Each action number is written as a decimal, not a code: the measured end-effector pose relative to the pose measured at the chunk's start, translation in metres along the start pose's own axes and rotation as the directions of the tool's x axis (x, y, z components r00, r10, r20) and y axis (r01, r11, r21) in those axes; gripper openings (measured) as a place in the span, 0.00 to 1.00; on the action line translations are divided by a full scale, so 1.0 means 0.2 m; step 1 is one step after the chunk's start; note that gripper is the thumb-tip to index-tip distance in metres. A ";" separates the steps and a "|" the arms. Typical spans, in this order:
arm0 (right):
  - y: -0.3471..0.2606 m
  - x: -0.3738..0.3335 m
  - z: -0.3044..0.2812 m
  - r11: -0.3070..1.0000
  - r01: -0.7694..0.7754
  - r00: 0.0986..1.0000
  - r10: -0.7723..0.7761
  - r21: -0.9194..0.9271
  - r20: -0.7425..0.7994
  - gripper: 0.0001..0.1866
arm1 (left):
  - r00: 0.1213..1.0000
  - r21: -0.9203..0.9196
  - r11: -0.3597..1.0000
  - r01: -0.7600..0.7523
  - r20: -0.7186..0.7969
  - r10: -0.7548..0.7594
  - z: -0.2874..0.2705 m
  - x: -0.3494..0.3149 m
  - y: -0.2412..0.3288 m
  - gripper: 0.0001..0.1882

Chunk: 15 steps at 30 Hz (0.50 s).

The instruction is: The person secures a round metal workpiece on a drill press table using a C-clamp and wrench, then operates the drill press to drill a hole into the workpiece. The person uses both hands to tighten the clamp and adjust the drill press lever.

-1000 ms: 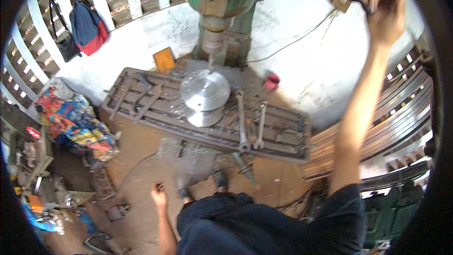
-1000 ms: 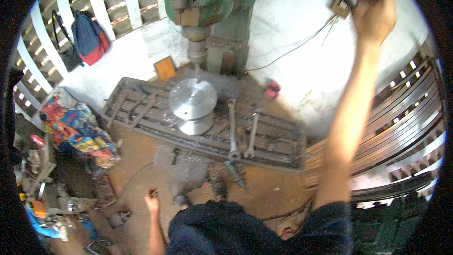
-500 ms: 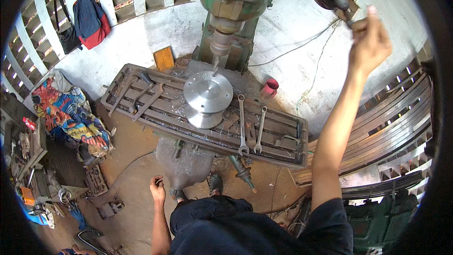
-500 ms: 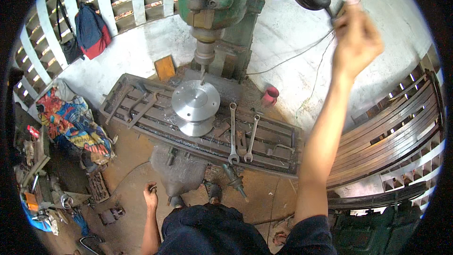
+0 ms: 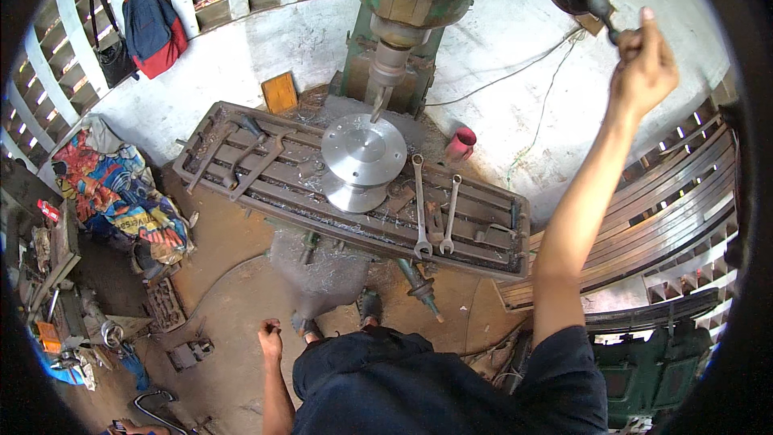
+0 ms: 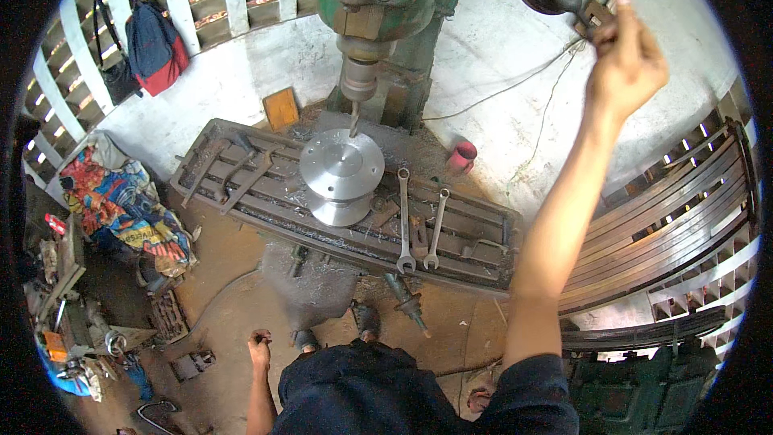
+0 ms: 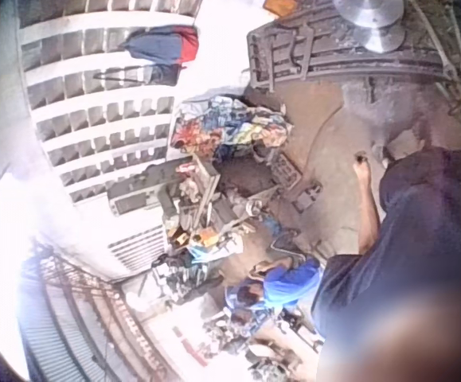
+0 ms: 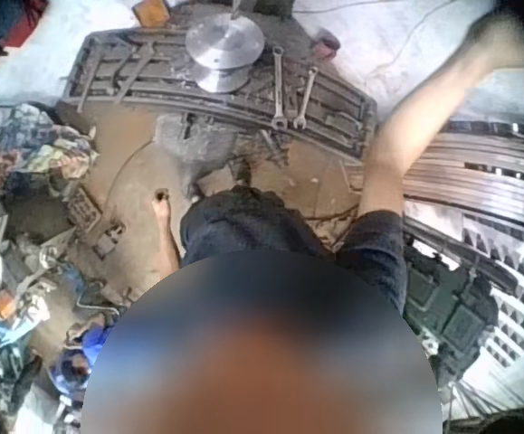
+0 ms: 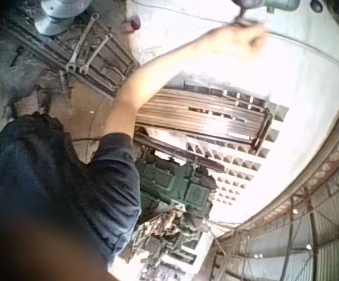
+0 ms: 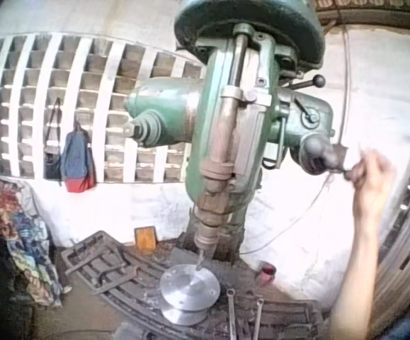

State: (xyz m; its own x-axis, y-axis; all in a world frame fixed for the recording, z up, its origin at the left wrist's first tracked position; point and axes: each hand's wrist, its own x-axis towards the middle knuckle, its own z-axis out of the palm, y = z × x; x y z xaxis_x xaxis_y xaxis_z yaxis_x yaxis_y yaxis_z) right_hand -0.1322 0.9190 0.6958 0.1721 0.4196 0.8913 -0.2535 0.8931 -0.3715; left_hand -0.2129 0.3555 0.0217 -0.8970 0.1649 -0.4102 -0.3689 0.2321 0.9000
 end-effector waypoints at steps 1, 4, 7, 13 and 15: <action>0.00 0.07 0.01 0.991 0.063 0.996 -0.069 0.115 0.049 0.18 | 1.000 0.002 1.000 0.012 0.010 -0.012 -0.02 0.00 -0.04 0.11; -0.01 0.23 0.15 0.957 0.163 0.985 -0.172 0.240 0.019 0.18 | 0.972 -0.017 0.973 0.231 0.048 -0.230 -0.11 -0.04 -0.18 0.12; -0.06 0.22 0.30 0.983 0.161 0.987 -0.163 0.093 0.005 0.12 | 0.912 -0.003 0.914 0.406 0.059 -0.405 -0.21 -0.11 -0.32 0.12; -0.11 0.00 0.39 0.992 0.052 0.856 0.016 -0.117 0.517 0.21 | 0.830 0.050 0.832 0.553 0.054 -0.555 -0.30 -0.21 -0.44 0.14; -0.07 -0.12 0.23 0.922 0.317 0.802 -0.136 -0.222 0.582 0.19 | 0.812 0.058 0.812 0.581 0.025 -0.583 -0.28 -0.21 -0.43 0.14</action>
State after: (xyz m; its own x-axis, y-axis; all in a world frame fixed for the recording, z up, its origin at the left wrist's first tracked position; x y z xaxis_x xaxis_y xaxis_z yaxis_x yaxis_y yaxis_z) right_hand -0.1773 0.8883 0.6910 -0.3819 0.1204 0.9163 0.0318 0.9926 -0.1172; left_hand -0.1572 0.2745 -0.0306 -0.5068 0.0228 -0.8618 -0.8066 0.3403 0.4834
